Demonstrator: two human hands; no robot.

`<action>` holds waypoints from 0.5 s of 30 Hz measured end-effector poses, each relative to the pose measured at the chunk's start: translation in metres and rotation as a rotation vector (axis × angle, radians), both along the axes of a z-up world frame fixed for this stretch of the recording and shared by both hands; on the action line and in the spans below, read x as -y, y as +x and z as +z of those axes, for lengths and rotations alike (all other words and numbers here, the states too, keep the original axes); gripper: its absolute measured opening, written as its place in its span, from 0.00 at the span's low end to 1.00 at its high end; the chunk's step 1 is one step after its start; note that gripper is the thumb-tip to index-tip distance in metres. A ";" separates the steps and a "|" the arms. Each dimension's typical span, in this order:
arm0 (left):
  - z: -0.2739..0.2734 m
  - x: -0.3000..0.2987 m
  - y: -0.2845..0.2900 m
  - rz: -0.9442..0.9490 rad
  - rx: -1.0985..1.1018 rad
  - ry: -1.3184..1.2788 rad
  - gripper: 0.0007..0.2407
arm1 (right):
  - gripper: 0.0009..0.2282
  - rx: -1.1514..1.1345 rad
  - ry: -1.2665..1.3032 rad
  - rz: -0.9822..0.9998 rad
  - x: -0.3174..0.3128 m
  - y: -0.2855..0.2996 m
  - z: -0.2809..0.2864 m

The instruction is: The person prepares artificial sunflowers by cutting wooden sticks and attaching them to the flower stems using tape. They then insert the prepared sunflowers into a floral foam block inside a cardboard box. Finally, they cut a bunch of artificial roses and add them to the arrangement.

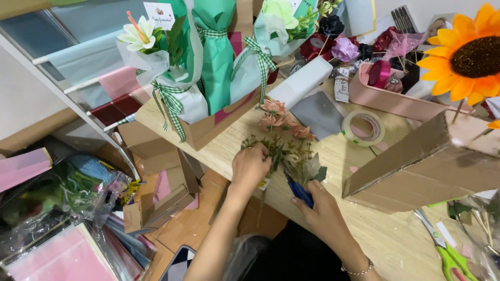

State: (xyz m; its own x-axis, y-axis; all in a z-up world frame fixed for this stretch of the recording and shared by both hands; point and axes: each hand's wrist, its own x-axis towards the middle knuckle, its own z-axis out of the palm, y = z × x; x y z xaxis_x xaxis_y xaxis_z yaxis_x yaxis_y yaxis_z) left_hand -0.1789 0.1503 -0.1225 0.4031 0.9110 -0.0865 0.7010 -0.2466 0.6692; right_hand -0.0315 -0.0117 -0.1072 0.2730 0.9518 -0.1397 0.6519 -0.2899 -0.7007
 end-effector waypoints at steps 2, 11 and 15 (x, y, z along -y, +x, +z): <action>0.012 -0.003 -0.005 -0.014 0.021 -0.079 0.07 | 0.11 0.016 -0.006 0.009 -0.003 0.000 -0.003; 0.041 -0.002 -0.021 -0.249 0.116 -0.137 0.06 | 0.03 -0.014 -0.080 0.017 -0.008 -0.001 0.018; 0.044 0.004 -0.022 -0.266 0.197 -0.053 0.06 | 0.05 -0.128 -0.123 -0.020 -0.006 0.011 0.015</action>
